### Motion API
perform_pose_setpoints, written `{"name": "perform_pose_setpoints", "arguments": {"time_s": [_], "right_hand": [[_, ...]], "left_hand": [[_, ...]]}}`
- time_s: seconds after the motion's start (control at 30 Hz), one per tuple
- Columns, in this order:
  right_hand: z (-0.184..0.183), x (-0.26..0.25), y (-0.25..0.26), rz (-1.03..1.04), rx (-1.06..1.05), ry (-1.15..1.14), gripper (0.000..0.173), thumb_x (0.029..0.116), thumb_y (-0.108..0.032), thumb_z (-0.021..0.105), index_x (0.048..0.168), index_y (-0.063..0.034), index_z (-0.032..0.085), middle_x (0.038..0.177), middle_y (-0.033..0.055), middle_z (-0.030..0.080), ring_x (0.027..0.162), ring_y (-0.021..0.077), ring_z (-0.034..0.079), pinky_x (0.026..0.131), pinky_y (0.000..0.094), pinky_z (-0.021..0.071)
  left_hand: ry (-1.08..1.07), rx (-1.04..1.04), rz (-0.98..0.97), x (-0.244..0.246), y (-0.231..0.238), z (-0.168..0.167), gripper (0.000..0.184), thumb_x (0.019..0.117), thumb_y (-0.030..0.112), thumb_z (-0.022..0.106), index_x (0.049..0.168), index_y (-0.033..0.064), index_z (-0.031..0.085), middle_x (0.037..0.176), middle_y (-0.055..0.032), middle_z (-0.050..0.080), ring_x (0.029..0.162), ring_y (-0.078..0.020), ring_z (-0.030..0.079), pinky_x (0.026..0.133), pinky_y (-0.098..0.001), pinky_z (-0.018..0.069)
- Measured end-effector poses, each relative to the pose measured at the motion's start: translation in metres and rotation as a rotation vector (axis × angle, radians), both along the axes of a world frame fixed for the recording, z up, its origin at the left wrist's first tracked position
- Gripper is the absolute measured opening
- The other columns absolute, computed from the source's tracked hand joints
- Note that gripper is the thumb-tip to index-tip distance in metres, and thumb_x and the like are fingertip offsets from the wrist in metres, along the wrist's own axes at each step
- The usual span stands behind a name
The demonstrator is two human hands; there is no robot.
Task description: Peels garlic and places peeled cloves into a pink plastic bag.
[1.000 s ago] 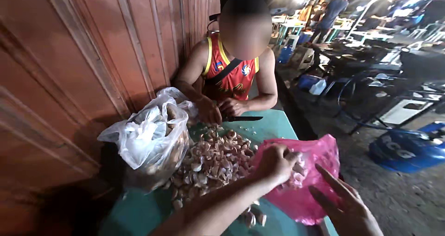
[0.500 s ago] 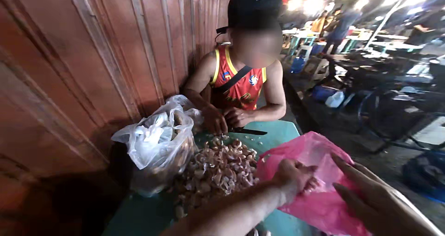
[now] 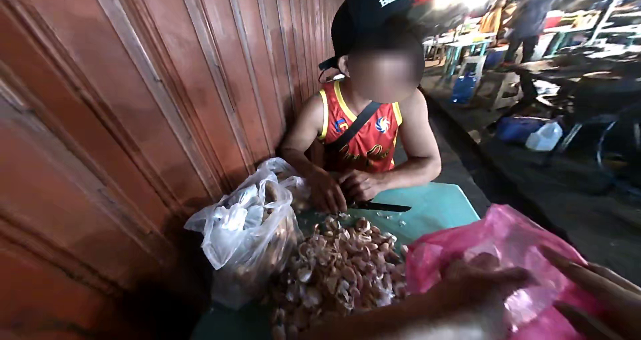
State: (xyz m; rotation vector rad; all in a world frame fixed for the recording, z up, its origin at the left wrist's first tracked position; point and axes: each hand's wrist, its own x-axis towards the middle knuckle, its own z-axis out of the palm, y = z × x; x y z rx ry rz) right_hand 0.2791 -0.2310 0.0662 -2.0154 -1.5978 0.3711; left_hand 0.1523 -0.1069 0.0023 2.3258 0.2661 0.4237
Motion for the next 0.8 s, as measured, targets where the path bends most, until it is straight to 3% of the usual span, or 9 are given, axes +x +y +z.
{"name": "perform_pose_setpoints", "arguments": {"time_s": [0.07,0.1,0.2,0.27,0.37,0.5,0.6,0.7,0.8], "right_hand": [[-0.007,0.006,0.001,0.012,0.027,0.007,0.057,0.0936,-0.007,0.059,0.145,0.013,0.046,0.139,0.0441,0.046,0.124,0.0572,0.051,0.103,0.0662,0.0398],[-0.008,0.007,0.002,0.014,0.035,0.013,0.057,0.0934,-0.008,0.06,0.144,0.0138,0.046,0.138,0.0445,0.046,0.124,0.0578,0.051,0.102,0.0669,0.0394],[-0.003,0.001,0.002,-0.002,0.005,0.022,0.055,0.0947,-0.005,0.058,0.144,0.0149,0.046,0.14,0.0444,0.045,0.127,0.0577,0.049,0.104,0.0657,0.0384],[-0.001,0.003,0.002,0.017,-0.015,-0.004,0.055,0.0947,-0.004,0.058,0.144,0.0152,0.045,0.138,0.044,0.047,0.124,0.0579,0.052,0.103,0.0667,0.0406],[-0.005,0.008,0.001,0.043,0.001,-0.023,0.055,0.0944,-0.002,0.059,0.144,0.0165,0.043,0.135,0.0444,0.049,0.122,0.0582,0.053,0.102,0.068,0.0415],[-0.005,0.009,0.003,0.006,0.015,-0.029,0.053,0.094,-0.003,0.059,0.141,0.0183,0.046,0.133,0.0451,0.05,0.122,0.0584,0.053,0.101,0.0687,0.0407],[-0.004,0.004,0.006,-0.014,0.029,-0.022,0.052,0.095,-0.004,0.057,0.142,0.0168,0.047,0.134,0.0435,0.05,0.122,0.0569,0.054,0.101,0.0677,0.0413],[-0.004,0.0,0.009,-0.018,0.081,0.002,0.053,0.0947,-0.005,0.058,0.142,0.0158,0.047,0.133,0.0433,0.051,0.119,0.0563,0.056,0.1,0.0674,0.0427],[-0.001,-0.006,0.01,-0.059,0.187,0.047,0.053,0.0949,-0.006,0.059,0.143,0.0134,0.048,0.133,0.0407,0.053,0.115,0.0525,0.059,0.096,0.065,0.0459]], "left_hand": [[0.055,-0.017,-0.07,-0.002,0.003,-0.003,0.049,0.0913,-0.007,0.062,0.14,-0.0009,0.059,0.153,-0.0311,0.043,0.144,-0.0441,0.04,0.118,-0.0516,0.035],[0.023,-0.024,-0.1,0.001,0.005,-0.012,0.042,0.0934,-0.007,0.058,0.135,-0.0059,0.062,0.149,-0.0333,0.047,0.143,-0.0456,0.041,0.118,-0.0517,0.0333],[0.043,-0.053,-0.124,0.001,0.006,-0.016,0.034,0.1039,0.001,0.045,0.132,-0.0104,0.06,0.123,-0.029,0.066,0.121,-0.0398,0.062,0.109,-0.0512,0.0432],[0.008,-0.033,-0.104,-0.009,-0.001,-0.006,0.035,0.1006,-0.005,0.047,0.132,-0.0105,0.061,0.121,-0.0288,0.068,0.118,-0.0389,0.065,0.106,-0.049,0.0466],[-0.316,0.072,-0.031,-0.038,-0.004,-0.008,0.031,0.0886,-0.013,0.058,0.117,-0.0105,0.07,0.126,-0.029,0.066,0.122,-0.0385,0.064,0.107,-0.0444,0.0489],[-0.272,0.225,0.337,-0.102,0.026,-0.01,0.03,0.0983,0.015,0.06,0.123,0.0032,0.072,0.136,-0.0213,0.062,0.131,-0.0337,0.057,0.11,-0.0455,0.0464],[0.13,0.226,0.604,-0.146,0.062,-0.02,0.051,0.0998,0.048,0.055,0.14,0.0169,0.063,0.155,-0.0191,0.046,0.146,-0.0363,0.039,0.118,-0.0558,0.0327],[0.449,0.106,0.621,-0.17,0.076,-0.025,0.073,0.0951,0.065,0.055,0.154,0.0223,0.048,0.165,-0.025,0.025,0.153,-0.0441,0.021,0.123,-0.0609,0.0198],[0.383,0.108,0.553,-0.176,0.067,-0.04,0.076,0.0894,0.065,0.063,0.15,0.0199,0.054,0.159,-0.0255,0.038,0.147,-0.0462,0.033,0.118,-0.0644,0.0291]]}}
